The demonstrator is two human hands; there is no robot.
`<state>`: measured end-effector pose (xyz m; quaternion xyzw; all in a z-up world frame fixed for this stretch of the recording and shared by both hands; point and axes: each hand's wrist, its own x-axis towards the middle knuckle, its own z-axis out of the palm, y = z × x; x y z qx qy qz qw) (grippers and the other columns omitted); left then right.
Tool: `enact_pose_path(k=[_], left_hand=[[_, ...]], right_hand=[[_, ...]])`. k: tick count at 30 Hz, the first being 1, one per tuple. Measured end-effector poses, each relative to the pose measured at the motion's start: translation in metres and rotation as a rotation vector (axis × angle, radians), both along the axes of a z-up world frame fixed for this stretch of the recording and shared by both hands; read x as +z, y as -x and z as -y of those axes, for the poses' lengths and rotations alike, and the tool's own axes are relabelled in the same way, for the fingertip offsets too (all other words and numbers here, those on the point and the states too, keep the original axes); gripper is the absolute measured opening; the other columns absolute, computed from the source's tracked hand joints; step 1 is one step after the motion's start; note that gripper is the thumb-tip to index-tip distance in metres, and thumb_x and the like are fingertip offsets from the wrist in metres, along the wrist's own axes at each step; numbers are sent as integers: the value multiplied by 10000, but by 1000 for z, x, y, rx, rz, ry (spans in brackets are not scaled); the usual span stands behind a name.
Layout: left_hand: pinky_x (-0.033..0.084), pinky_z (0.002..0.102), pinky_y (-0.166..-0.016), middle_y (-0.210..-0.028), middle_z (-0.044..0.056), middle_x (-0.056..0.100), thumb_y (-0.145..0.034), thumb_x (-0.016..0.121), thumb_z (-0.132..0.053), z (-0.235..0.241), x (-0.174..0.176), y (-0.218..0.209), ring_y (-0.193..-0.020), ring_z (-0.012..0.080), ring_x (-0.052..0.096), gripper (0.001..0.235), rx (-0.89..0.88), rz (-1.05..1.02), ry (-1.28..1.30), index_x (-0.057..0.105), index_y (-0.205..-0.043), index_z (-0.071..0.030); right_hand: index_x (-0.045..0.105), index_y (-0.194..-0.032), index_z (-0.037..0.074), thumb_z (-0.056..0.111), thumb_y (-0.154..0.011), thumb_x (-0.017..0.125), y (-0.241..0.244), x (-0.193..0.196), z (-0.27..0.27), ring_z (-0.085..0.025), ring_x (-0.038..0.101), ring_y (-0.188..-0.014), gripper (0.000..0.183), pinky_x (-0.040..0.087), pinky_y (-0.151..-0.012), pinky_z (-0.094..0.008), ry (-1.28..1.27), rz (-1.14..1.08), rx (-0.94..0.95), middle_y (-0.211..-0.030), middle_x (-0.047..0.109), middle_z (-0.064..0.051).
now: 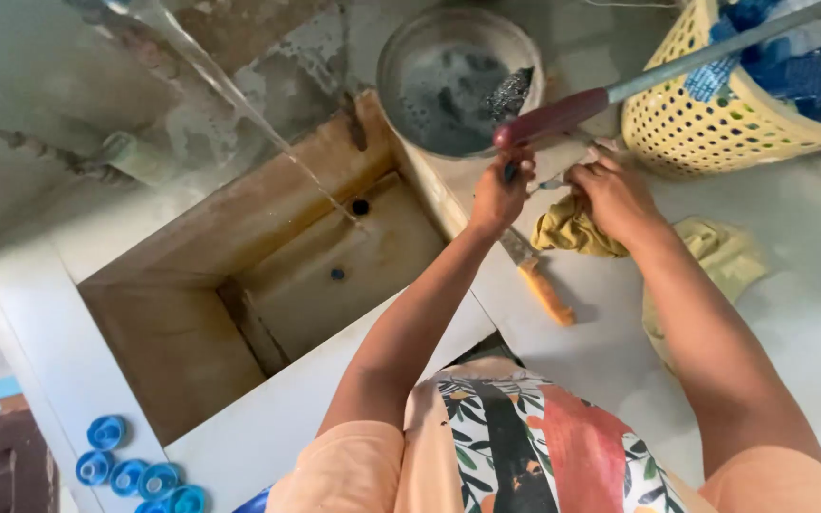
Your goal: Cleaning bottle caps using a brush and water.
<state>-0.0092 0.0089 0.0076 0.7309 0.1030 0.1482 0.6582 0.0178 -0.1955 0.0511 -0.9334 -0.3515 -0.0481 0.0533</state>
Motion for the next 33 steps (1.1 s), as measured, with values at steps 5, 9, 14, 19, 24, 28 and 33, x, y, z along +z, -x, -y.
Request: enact_pose_path(k=[5, 9, 14, 19, 24, 28, 33], left_hand=[[500, 331, -597, -948, 80, 731, -1080, 453, -408, -113, 30, 52, -757, 191, 668, 422, -100, -223, 618, 685, -1095, -56], [529, 359, -650, -971, 88, 682, -1120, 410, -468, -201, -18, 60, -828, 232, 679, 466, 64, 17, 1128, 643, -1136, -64], [578, 399, -740, -1020, 107, 666, -1091, 415, -407, -244, -26, 83, -943, 286, 693, 414, 182, 115, 1276, 636, -1186, -70], [571, 374, -733, -1002, 129, 672, -1095, 363, -573, -257, -55, 99, -920, 306, 673, 604, 282, 65, 1247, 624, -1213, -41], [616, 470, -857, -1135, 191, 692, -1036, 202, -653, -256, -70, 86, -1052, 347, 701, 798, 385, 108, 1429, 585, -1237, 18], [553, 497, -859, -1221, 189, 660, -1083, 197, -643, -248, -101, 79, -1075, 400, 637, 783, 375, 99, 1268, 575, -1297, 8], [532, 584, -978, -1153, 311, 607, -1086, 139, -729, -239, -165, 51, -1122, 492, 575, 971, 131, 600, 1465, 537, -1286, 134]], right_hand=[[679, -1172, 99, 12, -964, 674, 17, 79, -62, -360, 655, -1147, 225, 516, -978, -478, -460, 33, 161, -1145, 689, -141], [744, -1214, 141, 78, -1080, 642, -22, 70, -135, -306, 705, -1009, 179, 544, -889, -429, -541, -236, 53, -1074, 716, -125], [826, -1030, 106, 124, -941, 665, -114, -30, -195, -438, 675, -1002, 185, 522, -849, -538, -45, -142, -62, -1042, 706, -215], [757, -1047, 46, 48, -951, 612, -64, -3, -243, -359, 682, -1003, 175, 535, -899, -440, -34, -1, 163, -1032, 710, -192], [650, -895, 2, 43, -945, 743, 67, 2, -309, -135, 647, -709, 113, 518, -647, -297, -664, -848, 224, -762, 701, -73], [640, -918, -4, -6, -1011, 699, 63, -80, -314, -165, 623, -783, 110, 521, -725, -320, -973, -662, 290, -892, 660, -121], [670, -971, 21, 18, -981, 683, 77, -8, -305, -249, 705, -722, 17, 537, -653, -344, -711, -535, 151, -839, 713, -152]])
